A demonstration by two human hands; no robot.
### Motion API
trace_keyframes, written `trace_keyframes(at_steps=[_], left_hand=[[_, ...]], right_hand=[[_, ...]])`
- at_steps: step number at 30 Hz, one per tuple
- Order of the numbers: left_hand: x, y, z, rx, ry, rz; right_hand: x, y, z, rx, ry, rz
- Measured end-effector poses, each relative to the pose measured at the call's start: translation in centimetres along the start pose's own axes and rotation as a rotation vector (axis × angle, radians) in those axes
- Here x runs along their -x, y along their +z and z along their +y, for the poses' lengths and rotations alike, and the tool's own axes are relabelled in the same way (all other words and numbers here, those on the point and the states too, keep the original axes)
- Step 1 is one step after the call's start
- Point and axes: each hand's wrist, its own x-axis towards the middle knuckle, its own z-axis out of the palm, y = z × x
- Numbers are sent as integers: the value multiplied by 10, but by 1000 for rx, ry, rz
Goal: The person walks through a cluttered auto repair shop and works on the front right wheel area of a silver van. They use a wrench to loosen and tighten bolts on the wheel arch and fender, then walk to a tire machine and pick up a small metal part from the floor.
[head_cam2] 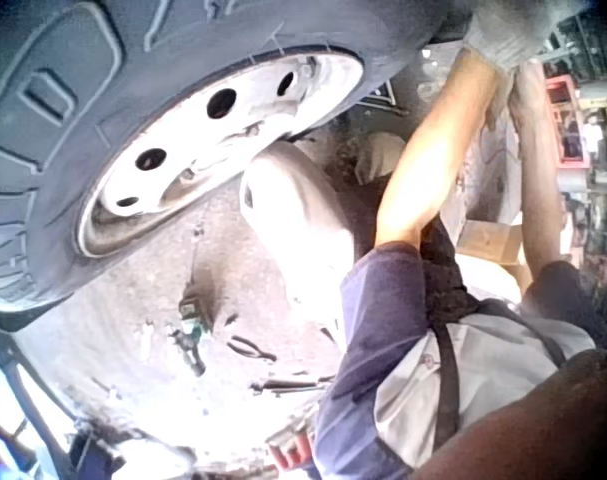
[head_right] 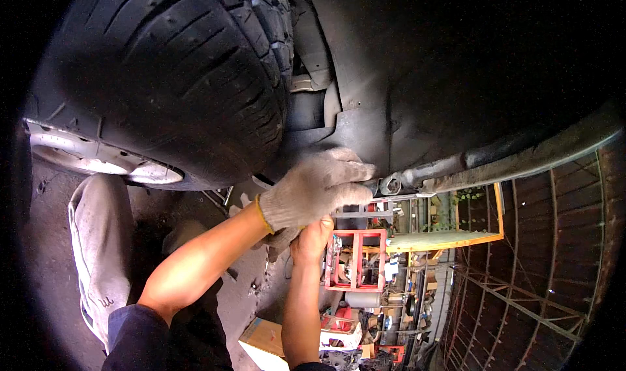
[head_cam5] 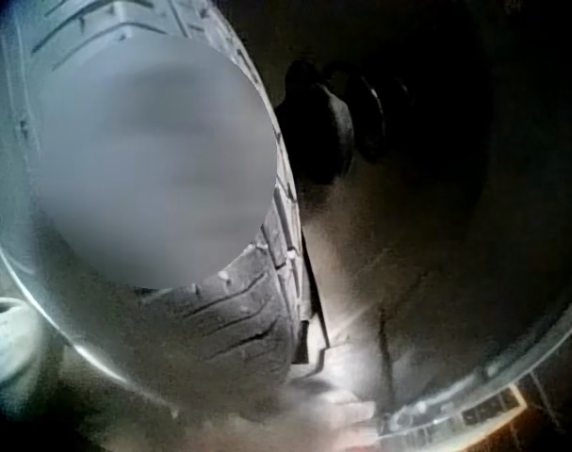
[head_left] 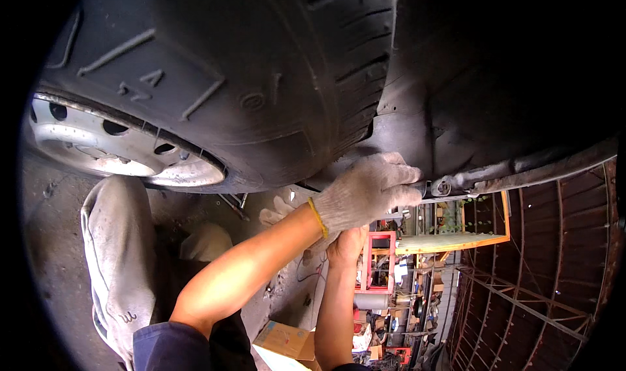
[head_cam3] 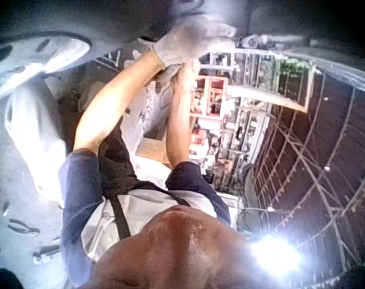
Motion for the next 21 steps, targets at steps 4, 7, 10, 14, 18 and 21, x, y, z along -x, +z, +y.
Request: trace_keyframes(at_steps=[4,7,10,14,18,21], left_hand=[[-6,0,-4,138,-56,51],[-10,8,3,105,-76,103],[-10,13,14,-23,-136,128],[-5,17,7,-432,201,84],[2,21,17,-408,121,244],[0,22,22,-351,-1,208]], right_hand=[[2,7,-5,-39,-3,30],[2,1,-3,12,-16,39],[5,4,2,7,-20,81],[5,-14,13,-60,47,46],[2,-5,12,-158,145,214],[-2,-7,18,-236,152,121]])
